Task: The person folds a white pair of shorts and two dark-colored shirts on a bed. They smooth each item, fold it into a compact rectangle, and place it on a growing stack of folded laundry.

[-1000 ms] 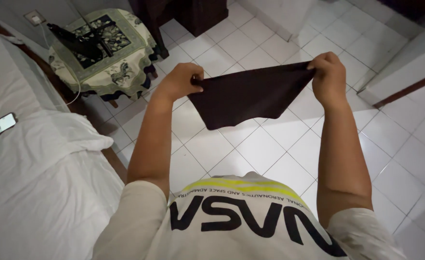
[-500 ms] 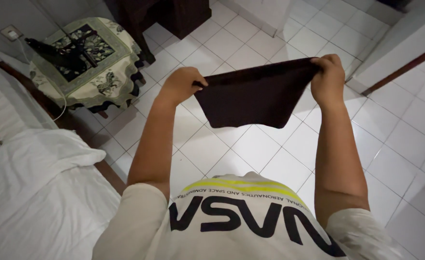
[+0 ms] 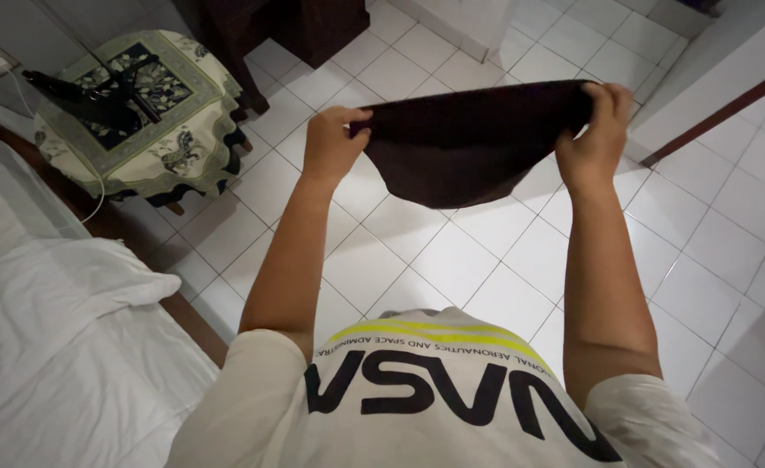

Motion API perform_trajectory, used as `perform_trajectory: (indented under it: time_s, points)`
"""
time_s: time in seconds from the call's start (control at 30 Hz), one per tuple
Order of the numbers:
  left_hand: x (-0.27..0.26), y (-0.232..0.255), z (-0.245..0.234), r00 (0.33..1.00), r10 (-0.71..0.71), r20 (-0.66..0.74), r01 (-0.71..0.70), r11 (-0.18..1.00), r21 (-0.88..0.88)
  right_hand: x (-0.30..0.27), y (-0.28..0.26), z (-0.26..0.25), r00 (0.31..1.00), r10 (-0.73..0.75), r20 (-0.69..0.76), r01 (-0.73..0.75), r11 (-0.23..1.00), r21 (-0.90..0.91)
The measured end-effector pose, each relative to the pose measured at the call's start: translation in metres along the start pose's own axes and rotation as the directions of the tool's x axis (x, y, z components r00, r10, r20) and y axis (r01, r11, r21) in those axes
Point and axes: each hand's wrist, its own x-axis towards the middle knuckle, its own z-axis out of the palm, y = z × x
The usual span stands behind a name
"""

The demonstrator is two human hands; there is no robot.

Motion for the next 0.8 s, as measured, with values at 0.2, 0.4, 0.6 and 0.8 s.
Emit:
perform_trajectory:
  time_s: [0.2, 0.4, 0.6, 0.8]
  points:
    - [0.006, 0.008, -0.01, 0.994, -0.058, 0.091, 0.062, 0.997, -0.044, 0.001, -0.002, -0.005, 0.992, -0.028, 0.123, 0.034, 0.999, -0.041]
    - [0.01, -0.005, -0.011, 0.987, -0.072, 0.142, 0.088, 0.99, -0.11, 0.004, -0.014, -0.01, 0.976, 0.007, 0.218, 0.0, 0.999, -0.033]
    - [0.013, -0.04, -0.004, 0.989, -0.137, -0.05, 0.135, 0.99, -0.044, -0.012, 0.067, 0.032, 0.963, 0.003, 0.268, -0.013, 0.999, 0.035]
    - [0.014, -0.035, -0.01, 0.994, -0.089, -0.067, 0.099, 0.982, 0.162, -0.014, 0.045, 0.021, 0.927, -0.033, 0.374, -0.059, 0.971, 0.233]
